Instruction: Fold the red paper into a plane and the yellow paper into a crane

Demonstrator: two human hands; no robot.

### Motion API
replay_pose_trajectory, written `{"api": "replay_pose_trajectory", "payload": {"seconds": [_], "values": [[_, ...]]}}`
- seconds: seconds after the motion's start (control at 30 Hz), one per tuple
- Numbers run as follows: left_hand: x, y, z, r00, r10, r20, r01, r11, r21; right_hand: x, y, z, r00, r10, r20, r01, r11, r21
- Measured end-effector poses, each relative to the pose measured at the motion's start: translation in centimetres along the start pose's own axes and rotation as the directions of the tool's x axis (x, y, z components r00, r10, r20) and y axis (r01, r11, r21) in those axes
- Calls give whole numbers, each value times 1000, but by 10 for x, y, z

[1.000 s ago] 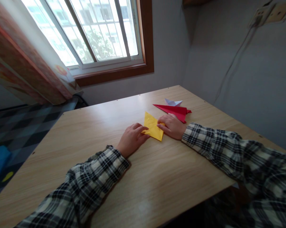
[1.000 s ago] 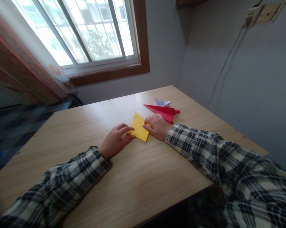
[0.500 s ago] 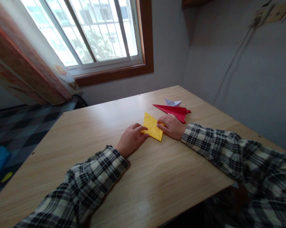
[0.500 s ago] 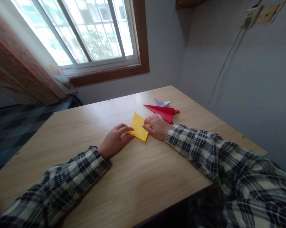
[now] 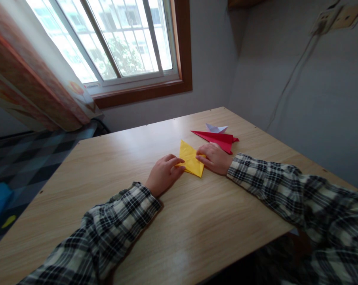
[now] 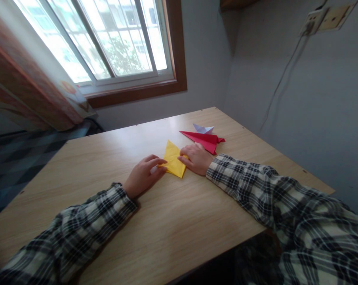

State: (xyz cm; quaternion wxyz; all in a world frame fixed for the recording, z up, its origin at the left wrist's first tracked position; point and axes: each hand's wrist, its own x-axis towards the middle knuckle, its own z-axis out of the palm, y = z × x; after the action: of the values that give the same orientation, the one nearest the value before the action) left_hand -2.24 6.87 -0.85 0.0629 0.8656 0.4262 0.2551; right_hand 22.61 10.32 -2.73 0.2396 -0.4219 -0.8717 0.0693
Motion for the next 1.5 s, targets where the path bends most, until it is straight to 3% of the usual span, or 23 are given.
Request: {"api": "replay_pose_trajectory", "payload": {"seconds": [0.43, 0.73, 1.23, 1.5], "values": [[2, -9, 0, 978, 205, 41, -209, 961, 183, 0, 0, 0, 1000, 13, 17, -13, 1000, 3], [2, -11, 2, 973, 230, 37, -233, 954, 189, 1, 0, 0, 1000, 3, 13, -3, 1000, 10], [1, -7, 2, 998, 65, -7, -64, 992, 106, 0, -2, -2, 999, -48, 19, 47, 997, 56], [1, -7, 3, 998, 34, -61, -28, 994, 102, 0, -2, -1, 999, -34, -25, 36, 997, 71]]}}
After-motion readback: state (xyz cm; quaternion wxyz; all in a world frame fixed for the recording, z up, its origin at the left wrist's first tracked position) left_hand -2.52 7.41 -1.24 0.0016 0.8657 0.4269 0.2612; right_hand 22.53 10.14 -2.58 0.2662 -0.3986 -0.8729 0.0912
